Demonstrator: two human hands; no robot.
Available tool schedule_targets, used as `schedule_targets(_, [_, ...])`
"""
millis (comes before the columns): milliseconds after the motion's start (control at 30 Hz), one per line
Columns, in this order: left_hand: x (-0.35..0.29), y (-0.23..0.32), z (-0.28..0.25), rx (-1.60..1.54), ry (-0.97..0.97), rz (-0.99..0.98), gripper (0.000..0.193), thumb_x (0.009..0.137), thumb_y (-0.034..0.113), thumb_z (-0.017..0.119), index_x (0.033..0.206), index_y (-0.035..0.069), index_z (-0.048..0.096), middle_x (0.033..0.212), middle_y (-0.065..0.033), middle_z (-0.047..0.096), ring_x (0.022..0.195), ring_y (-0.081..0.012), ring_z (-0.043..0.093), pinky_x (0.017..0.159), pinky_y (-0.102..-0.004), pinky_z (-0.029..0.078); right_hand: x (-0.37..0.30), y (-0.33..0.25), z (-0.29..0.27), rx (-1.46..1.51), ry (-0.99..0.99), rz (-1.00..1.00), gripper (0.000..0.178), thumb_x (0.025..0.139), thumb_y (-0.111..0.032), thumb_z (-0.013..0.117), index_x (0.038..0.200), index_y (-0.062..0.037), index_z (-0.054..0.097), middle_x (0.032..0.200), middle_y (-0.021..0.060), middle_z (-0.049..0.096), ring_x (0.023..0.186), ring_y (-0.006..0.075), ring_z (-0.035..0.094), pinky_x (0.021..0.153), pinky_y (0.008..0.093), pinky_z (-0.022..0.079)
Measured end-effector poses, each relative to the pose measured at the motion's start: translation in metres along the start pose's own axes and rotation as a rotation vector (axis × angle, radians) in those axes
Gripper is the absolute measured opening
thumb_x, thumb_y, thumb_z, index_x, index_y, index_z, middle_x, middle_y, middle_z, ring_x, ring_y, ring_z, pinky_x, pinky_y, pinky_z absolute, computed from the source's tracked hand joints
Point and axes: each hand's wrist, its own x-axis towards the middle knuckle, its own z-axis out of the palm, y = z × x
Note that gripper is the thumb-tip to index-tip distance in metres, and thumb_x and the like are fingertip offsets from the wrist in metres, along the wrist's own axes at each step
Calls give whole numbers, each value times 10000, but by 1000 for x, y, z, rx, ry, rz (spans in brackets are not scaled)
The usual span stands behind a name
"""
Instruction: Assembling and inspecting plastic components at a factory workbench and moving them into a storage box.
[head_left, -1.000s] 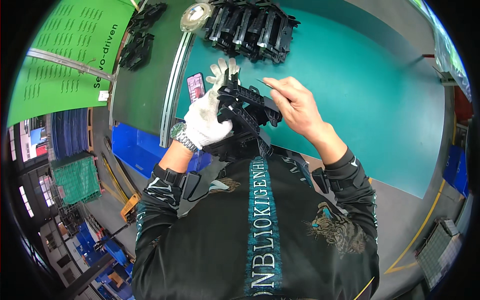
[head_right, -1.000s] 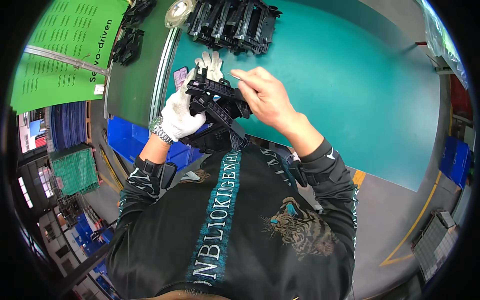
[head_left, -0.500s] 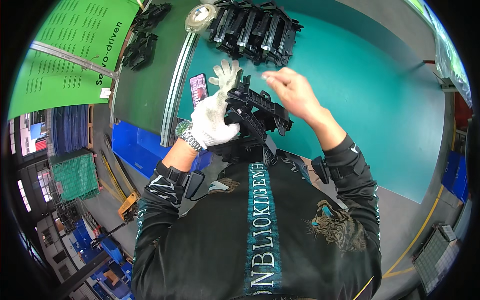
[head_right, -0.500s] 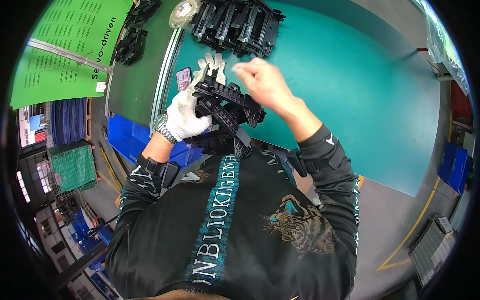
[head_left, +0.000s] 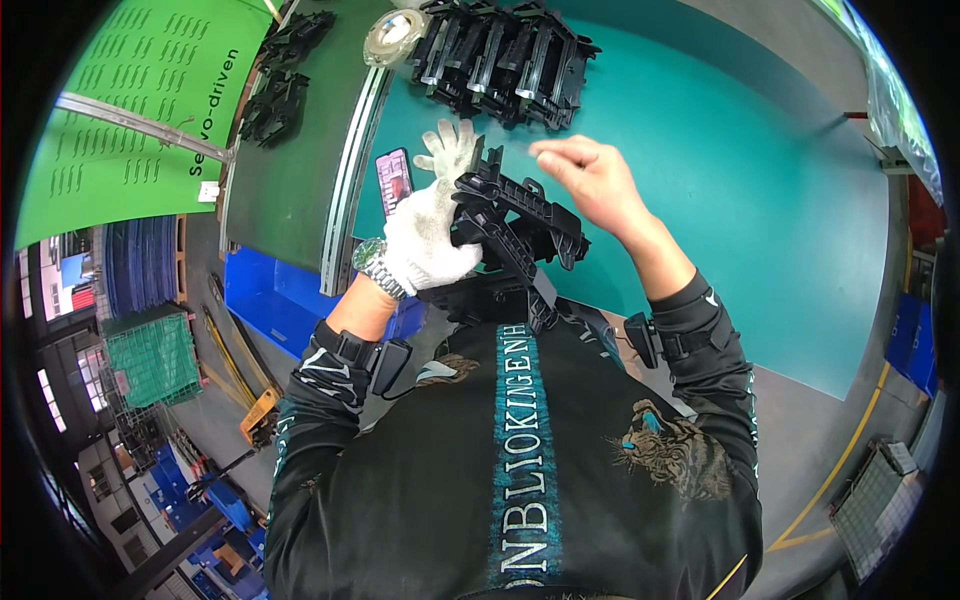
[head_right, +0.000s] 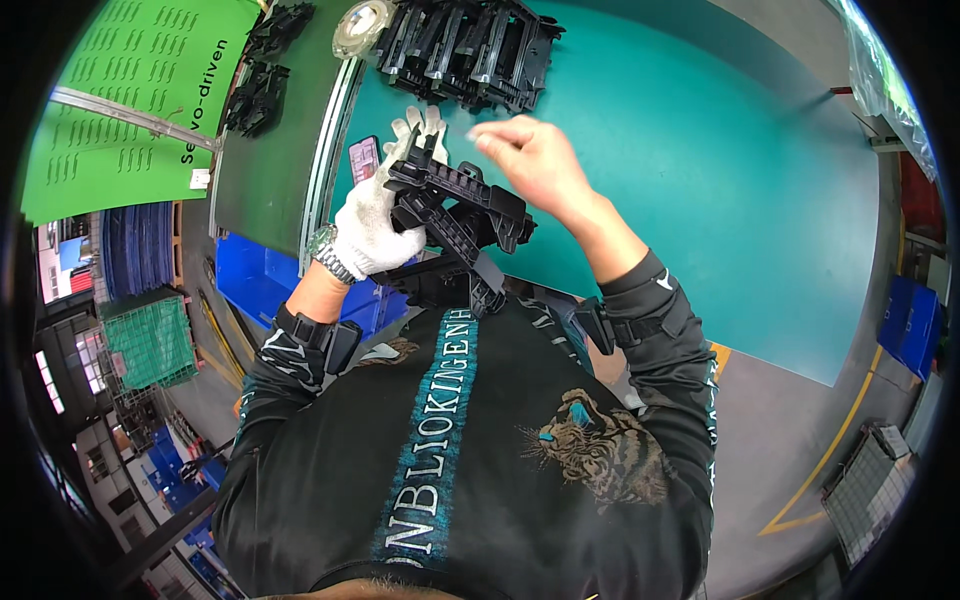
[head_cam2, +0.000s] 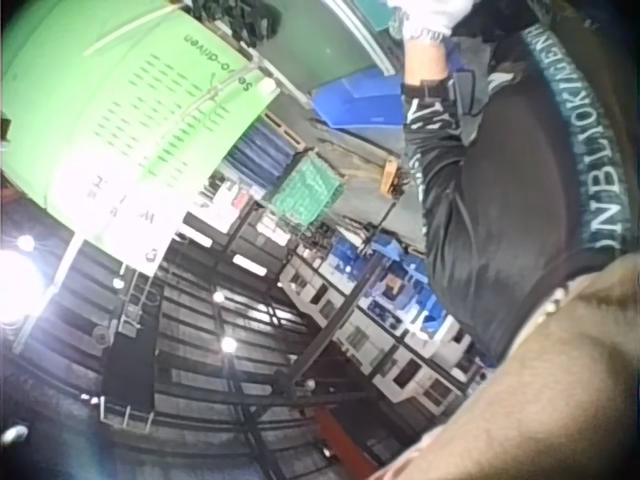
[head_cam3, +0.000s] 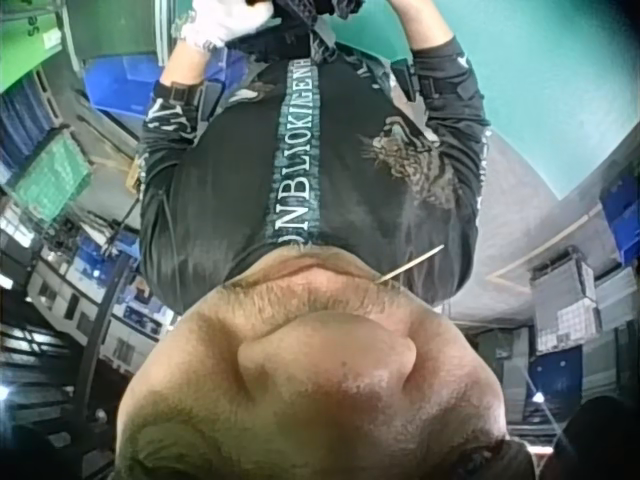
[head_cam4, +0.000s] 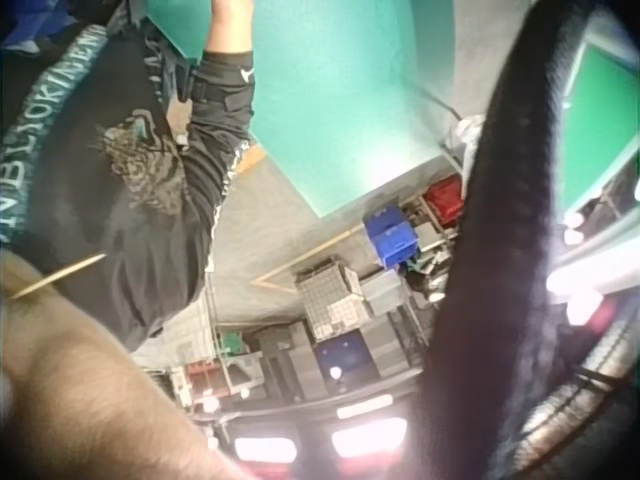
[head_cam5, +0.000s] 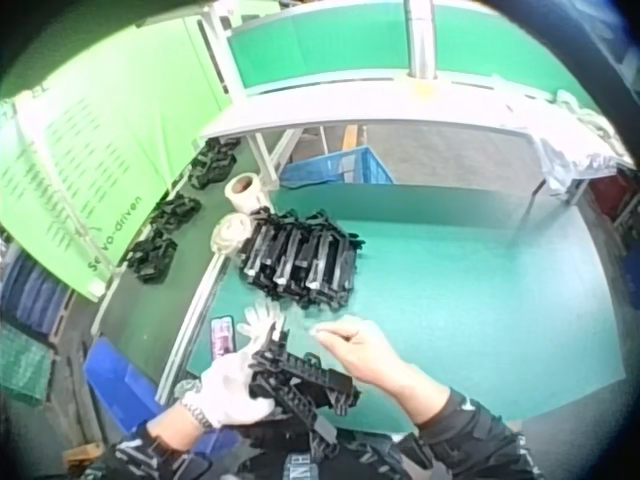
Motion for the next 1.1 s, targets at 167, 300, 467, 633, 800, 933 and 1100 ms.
schedule_targets(167, [-2, 6, 2, -38, 55, 10, 640, 665, 222, 717, 1269, 86, 557, 964, -182, 677, 866, -377, 677, 750, -431, 563, -10, -7, -5, 22, -23, -85, 216, 955, -177, 682, 1117, -51, 749, 964, 40, 689, 923, 127, 609, 825, 271, 483])
schedule_targets(300, [4, 9, 2, -119, 24, -33, 632, 668, 249, 719, 1260, 93, 563, 940, -175, 680, 851, -374, 676, 743, -434, 563, -11, -17, -8, -42, -99, -72, 212, 952, -180, 686, 1111, -56, 753, 955, 40, 686, 918, 128, 609, 821, 275, 485])
schedule_targets(467, [5, 4, 3, 36, -15, -7, 656, 665, 212, 728, 1284, 87, 550, 943, -168, 691, 861, -362, 683, 748, -430, 565, -7, -16, -11, -239, 62, 40, 203, 950, -165, 688, 1105, -51, 754, 953, 39, 683, 923, 129, 611, 823, 275, 488])
schedule_targets(633, [7, 15, 1, -72, 10, -39, 643, 656, 177, 733, 1268, 82, 564, 945, -164, 694, 870, -351, 689, 745, -419, 569, -13, -11, -12, 102, -149, -121, 203, 943, -145, 693, 1103, -34, 750, 958, 40, 681, 934, 131, 616, 829, 275, 493])
schedule_targets(800, [9, 15, 0, -91, -5, 10, 680, 653, 170, 730, 1300, 80, 543, 959, -166, 693, 870, -357, 690, 737, -412, 575, -6, -2, -10, 189, -210, -110, 213, 942, -148, 697, 1108, -24, 746, 984, 39, 682, 939, 123, 613, 834, 270, 493])
schedule_targets(933, [7, 11, 1, -79, -34, -2, 739, 655, 152, 723, 1353, 71, 495, 990, -168, 693, 874, -363, 692, 737, -413, 576, 7, 15, -6, 141, 36, 77, 222, 941, -164, 703, 1111, -28, 747, 1000, 29, 678, 931, 114, 608, 835, 263, 489])
schedule_targets(1100, [8, 20, 1, -176, 36, -23, 658, 658, 141, 717, 1290, 75, 546, 986, -162, 690, 865, -359, 692, 737, -407, 573, -5, 5, -11, 237, -87, -57, 241, 941, -192, 708, 1116, -31, 746, 980, 2, 673, 891, 100, 593, 803, 255, 483])
